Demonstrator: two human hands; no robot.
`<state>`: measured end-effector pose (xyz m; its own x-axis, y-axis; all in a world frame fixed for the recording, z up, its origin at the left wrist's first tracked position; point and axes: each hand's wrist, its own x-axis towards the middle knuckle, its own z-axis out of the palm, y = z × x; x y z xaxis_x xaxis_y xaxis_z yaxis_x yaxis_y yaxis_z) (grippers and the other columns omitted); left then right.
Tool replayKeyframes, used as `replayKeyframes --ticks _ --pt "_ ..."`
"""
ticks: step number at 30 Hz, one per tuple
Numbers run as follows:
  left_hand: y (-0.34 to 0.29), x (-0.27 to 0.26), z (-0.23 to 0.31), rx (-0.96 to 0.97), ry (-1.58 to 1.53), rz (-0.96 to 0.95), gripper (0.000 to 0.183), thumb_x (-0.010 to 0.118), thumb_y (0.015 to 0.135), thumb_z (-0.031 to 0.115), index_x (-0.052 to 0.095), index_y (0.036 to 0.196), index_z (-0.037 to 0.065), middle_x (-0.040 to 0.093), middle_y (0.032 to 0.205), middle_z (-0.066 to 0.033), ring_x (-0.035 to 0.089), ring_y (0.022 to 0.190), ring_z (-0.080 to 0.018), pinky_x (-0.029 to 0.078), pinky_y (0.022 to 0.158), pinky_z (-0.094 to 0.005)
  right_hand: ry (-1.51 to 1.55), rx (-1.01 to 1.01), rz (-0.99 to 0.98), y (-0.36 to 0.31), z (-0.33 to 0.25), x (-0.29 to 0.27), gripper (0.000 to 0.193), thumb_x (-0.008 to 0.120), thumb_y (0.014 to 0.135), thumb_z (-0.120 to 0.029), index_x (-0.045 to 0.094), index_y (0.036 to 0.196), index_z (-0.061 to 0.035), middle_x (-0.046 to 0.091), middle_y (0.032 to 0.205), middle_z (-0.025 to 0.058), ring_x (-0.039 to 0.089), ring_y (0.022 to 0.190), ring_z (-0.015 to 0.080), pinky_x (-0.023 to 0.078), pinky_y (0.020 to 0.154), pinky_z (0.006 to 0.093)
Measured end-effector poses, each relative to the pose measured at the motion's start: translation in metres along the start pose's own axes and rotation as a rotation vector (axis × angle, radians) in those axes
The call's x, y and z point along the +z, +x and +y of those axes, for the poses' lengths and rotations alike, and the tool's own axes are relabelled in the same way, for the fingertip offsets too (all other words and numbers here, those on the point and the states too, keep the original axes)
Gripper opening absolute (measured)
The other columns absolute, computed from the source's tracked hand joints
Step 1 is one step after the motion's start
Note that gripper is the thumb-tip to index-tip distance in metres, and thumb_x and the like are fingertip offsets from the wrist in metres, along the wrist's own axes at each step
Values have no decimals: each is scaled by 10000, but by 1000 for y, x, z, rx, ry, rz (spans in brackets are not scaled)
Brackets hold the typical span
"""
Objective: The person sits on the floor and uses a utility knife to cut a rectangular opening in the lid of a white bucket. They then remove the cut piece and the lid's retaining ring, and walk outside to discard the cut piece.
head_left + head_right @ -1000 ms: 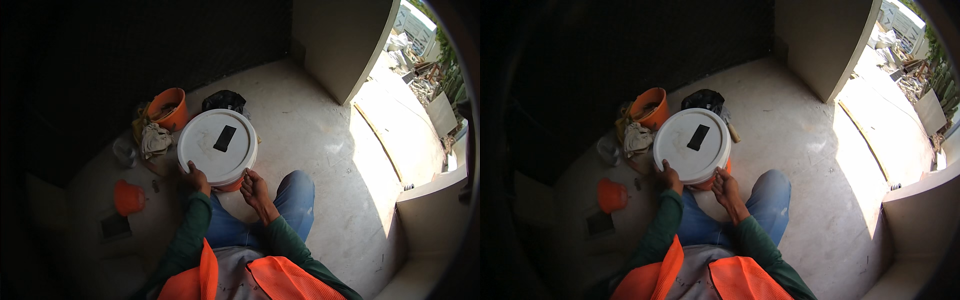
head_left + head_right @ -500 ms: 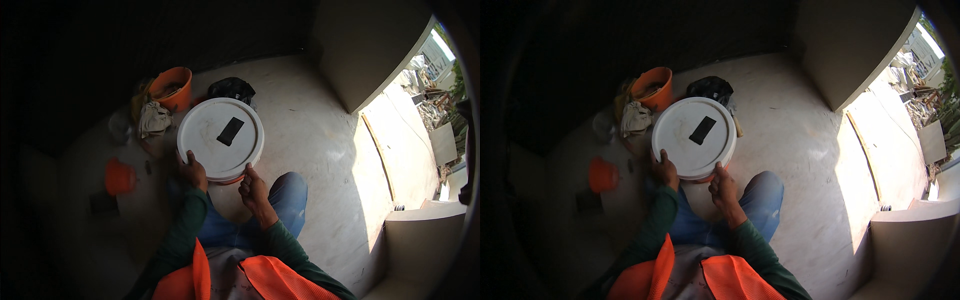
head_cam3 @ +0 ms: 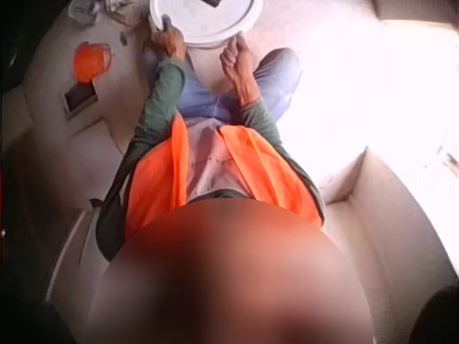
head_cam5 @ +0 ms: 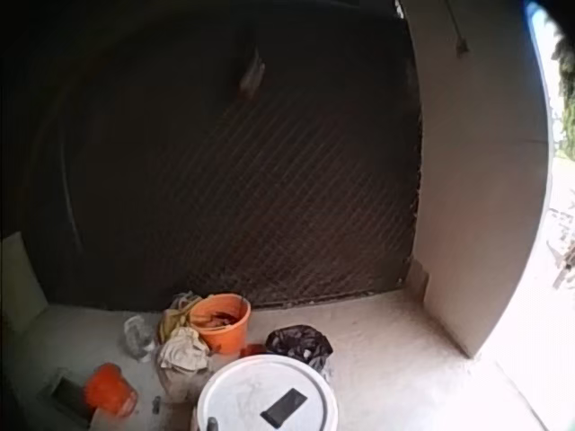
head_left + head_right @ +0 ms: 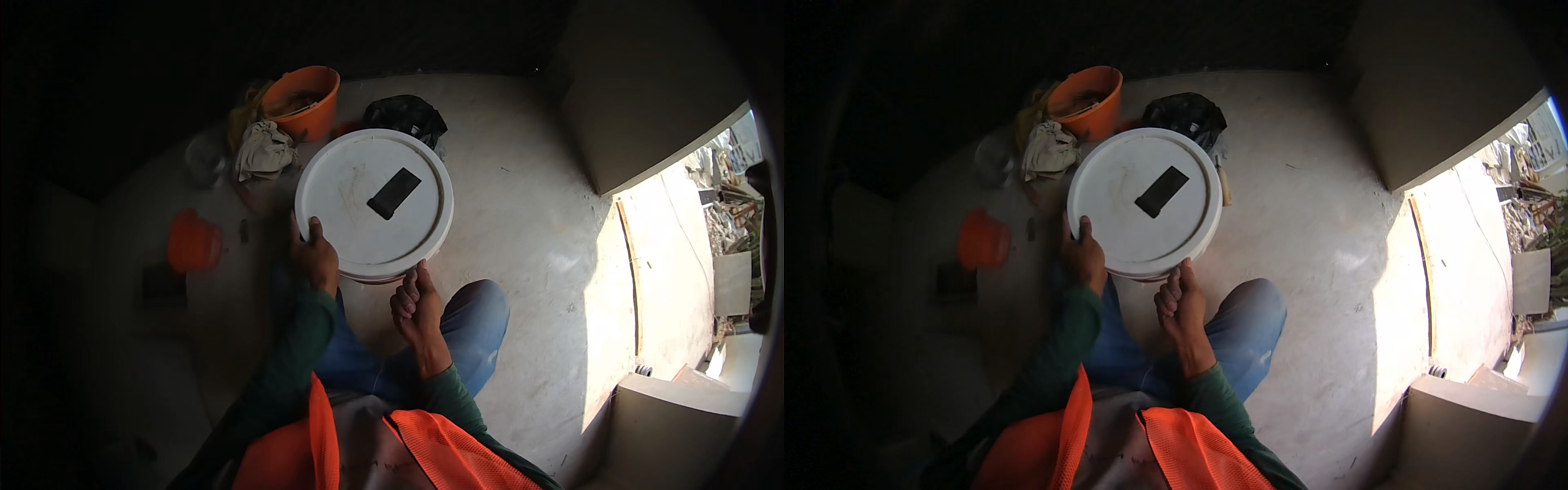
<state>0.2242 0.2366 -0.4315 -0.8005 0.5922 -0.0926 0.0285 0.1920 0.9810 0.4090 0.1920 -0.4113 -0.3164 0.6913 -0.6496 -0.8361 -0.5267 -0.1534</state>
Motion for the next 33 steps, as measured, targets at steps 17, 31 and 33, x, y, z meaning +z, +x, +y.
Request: replayKeyframes --ticks 17,31,33 --pt "216 41 17 338 195 -747 563 754 991 182 615 1508 6 732 1358 -150 684 1190 -184 499 1073 -324 258 -483 -127 -44 -275 -50 410 526 1131 -224 514 726 -166 411 455 -88 381 306 53 297 299 209" --pt "244 48 7 387 167 -830 550 780 989 249 653 1463 1 709 1390 -160 651 1275 -242 484 1111 -387 -1763 -816 105 53 -101 45 573 554 1121 -406 451 1524 -12 682 1315 326 713 1181 473 565 1006 547" --pt "240 49 13 421 188 -819 557 787 983 290 668 1442 -3 709 1384 -184 663 1273 -278 498 1097 -410 -1584 -569 225 50 -87 40 444 566 1128 -339 542 1400 11 743 1151 329 738 1098 499 585 937 558"
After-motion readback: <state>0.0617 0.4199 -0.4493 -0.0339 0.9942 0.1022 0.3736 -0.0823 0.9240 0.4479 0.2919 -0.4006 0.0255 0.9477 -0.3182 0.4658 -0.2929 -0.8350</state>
